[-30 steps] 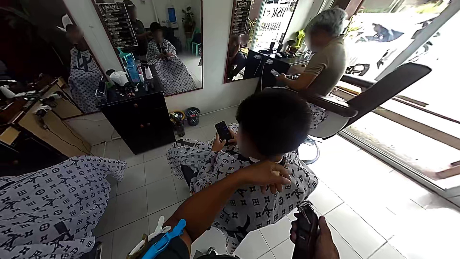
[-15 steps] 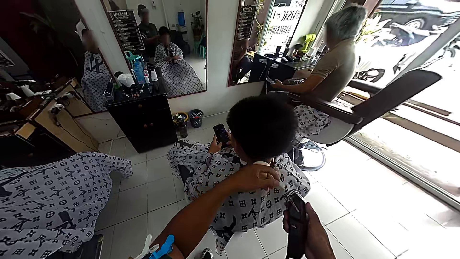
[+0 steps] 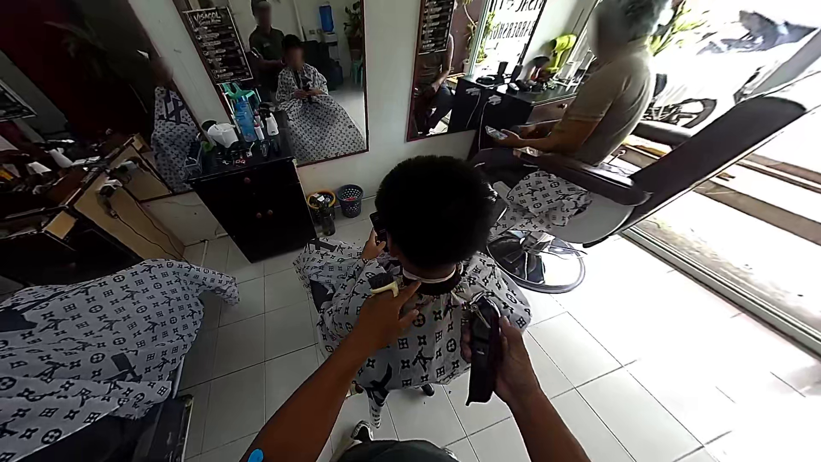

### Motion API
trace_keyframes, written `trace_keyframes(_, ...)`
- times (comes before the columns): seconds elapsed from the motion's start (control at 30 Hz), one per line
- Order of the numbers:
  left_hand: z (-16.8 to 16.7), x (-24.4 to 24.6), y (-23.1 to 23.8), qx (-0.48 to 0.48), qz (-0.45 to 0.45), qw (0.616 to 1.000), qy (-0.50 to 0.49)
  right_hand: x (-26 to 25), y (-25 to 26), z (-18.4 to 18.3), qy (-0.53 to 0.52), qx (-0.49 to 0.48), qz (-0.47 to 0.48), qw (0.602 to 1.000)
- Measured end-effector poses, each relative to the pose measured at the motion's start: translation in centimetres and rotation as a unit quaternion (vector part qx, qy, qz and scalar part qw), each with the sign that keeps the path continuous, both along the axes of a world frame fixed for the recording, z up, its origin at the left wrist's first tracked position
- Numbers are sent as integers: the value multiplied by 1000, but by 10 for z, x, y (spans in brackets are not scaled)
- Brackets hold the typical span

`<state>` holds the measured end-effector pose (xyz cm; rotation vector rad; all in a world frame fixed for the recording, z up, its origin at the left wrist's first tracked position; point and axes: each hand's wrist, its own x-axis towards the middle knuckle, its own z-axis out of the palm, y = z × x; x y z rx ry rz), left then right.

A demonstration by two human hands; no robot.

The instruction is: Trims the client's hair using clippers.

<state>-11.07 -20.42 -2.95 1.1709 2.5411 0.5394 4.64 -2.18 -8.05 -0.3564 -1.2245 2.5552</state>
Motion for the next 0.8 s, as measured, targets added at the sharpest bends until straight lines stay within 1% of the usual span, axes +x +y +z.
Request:
trace_keyframes(0.13, -6, -2, 2, -31, 19, 999, -25, -8, -4, 7, -41, 35, -21, 998)
trace_keyframes(0.3, -1, 1, 5, -63, 31, 997, -30, -7, -5, 4, -80, 44, 23, 996)
trace_keyframes(0.37, 1, 1, 5, -72, 32, 996, -34, -7, -6, 4, -94, 42, 21, 994)
trace_keyframes(0.8, 0, 0, 8, -84, 32, 996, -27, 7, 0, -6, -112, 33, 2, 993)
